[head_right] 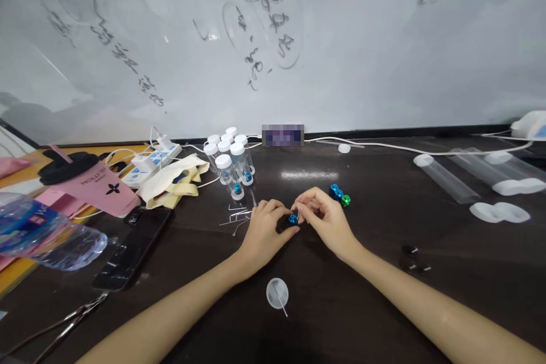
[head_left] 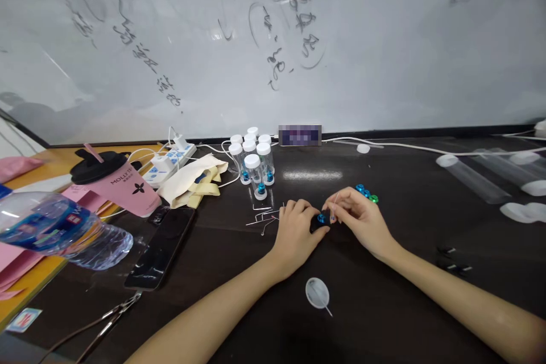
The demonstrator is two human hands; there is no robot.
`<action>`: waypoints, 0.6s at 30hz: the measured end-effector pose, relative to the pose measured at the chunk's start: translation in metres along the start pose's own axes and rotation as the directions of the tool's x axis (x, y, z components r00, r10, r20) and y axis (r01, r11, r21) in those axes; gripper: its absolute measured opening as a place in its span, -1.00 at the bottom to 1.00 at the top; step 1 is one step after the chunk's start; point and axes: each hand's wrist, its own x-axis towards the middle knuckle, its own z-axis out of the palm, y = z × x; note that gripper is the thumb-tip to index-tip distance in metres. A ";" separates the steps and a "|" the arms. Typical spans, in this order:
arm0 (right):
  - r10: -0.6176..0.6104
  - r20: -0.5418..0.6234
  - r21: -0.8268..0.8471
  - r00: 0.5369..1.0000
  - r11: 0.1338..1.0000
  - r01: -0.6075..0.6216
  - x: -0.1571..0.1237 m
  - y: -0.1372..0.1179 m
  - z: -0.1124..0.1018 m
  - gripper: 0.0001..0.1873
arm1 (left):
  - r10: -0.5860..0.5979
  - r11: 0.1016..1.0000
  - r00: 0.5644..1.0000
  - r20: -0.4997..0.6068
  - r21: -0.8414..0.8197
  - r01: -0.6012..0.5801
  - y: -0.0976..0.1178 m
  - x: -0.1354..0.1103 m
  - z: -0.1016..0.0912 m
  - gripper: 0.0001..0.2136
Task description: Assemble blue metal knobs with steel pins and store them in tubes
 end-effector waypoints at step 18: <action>-0.039 0.064 -0.062 0.997 0.997 0.043 -0.001 -0.001 0.000 -0.88 | 0.018 1.000 1.000 -0.005 0.014 -0.018 -0.004 -0.002 0.000 -0.86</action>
